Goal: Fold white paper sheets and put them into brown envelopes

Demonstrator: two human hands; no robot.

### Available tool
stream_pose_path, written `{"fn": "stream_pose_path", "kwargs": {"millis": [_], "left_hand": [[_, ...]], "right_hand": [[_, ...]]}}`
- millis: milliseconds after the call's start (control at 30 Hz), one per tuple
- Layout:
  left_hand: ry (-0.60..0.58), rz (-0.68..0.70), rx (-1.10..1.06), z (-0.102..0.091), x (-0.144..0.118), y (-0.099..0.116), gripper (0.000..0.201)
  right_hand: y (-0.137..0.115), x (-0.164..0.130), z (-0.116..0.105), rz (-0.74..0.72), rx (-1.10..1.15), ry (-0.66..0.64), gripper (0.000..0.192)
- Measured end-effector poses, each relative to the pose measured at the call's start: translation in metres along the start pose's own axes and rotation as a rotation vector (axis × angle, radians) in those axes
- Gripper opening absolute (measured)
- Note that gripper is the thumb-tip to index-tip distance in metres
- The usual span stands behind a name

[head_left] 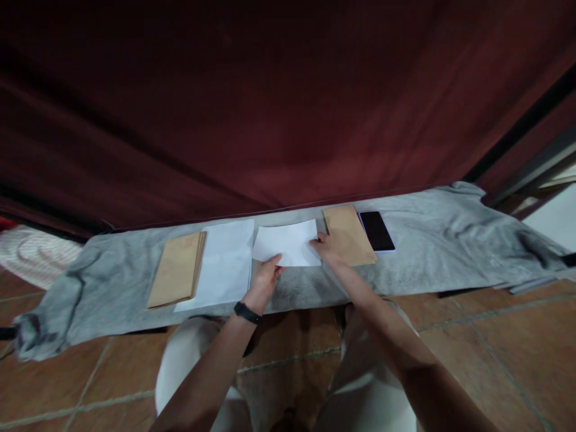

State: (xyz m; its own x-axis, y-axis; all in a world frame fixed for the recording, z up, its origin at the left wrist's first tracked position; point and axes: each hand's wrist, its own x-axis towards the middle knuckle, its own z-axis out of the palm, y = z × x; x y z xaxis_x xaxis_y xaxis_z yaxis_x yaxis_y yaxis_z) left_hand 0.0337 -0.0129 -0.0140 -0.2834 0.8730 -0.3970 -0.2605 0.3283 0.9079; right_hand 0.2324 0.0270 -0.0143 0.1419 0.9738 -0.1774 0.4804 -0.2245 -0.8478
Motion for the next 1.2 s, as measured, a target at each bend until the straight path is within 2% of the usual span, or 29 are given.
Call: {"fn": "stream_pose_path", "kwargs": {"millis": [167,367,500,567,667,733,800,867,1000,1200], "left_hand": [[-0.019,-0.008,-0.041,-0.014,-0.004,-0.007,0.029],[-0.011,-0.018,-0.082,-0.029,-0.018,-0.009,0.024],[-0.029,0.027,-0.026,-0.039,-0.038,-0.021,0.024],[-0.076,0.141,0.124,-0.04,-0.047,-0.027,0.025],[-0.137,0.47,0.45,-0.034,-0.054,-0.032,0.022],[-0.19,0.683,0.672,-0.026,-0.051,-0.031,0.028],[-0.249,0.813,0.871,-0.018,-0.043,-0.03,0.039],[-0.271,0.885,1.044,-0.009,-0.03,-0.031,0.048],[-0.242,0.964,1.313,0.006,-0.006,-0.031,0.057],[-0.224,0.927,1.536,0.023,0.021,-0.022,0.063]], "right_hand": [[-0.01,-0.006,-0.003,0.054,-0.296,-0.037,0.026],[-0.018,-0.01,-0.004,0.074,-0.409,-0.047,0.034],[-0.021,-0.008,-0.004,0.061,-0.458,-0.062,0.036],[-0.023,-0.007,-0.004,0.044,-0.478,-0.068,0.037],[-0.023,-0.006,-0.003,0.021,-0.494,-0.074,0.038],[-0.022,-0.006,-0.002,0.017,-0.501,-0.07,0.038],[-0.022,-0.006,-0.001,0.014,-0.504,-0.066,0.038],[-0.022,-0.005,-0.001,0.012,-0.501,-0.07,0.038],[-0.021,-0.003,0.0,0.017,-0.508,-0.097,0.038],[-0.022,-0.004,0.0,0.018,-0.536,-0.096,0.039]]}}
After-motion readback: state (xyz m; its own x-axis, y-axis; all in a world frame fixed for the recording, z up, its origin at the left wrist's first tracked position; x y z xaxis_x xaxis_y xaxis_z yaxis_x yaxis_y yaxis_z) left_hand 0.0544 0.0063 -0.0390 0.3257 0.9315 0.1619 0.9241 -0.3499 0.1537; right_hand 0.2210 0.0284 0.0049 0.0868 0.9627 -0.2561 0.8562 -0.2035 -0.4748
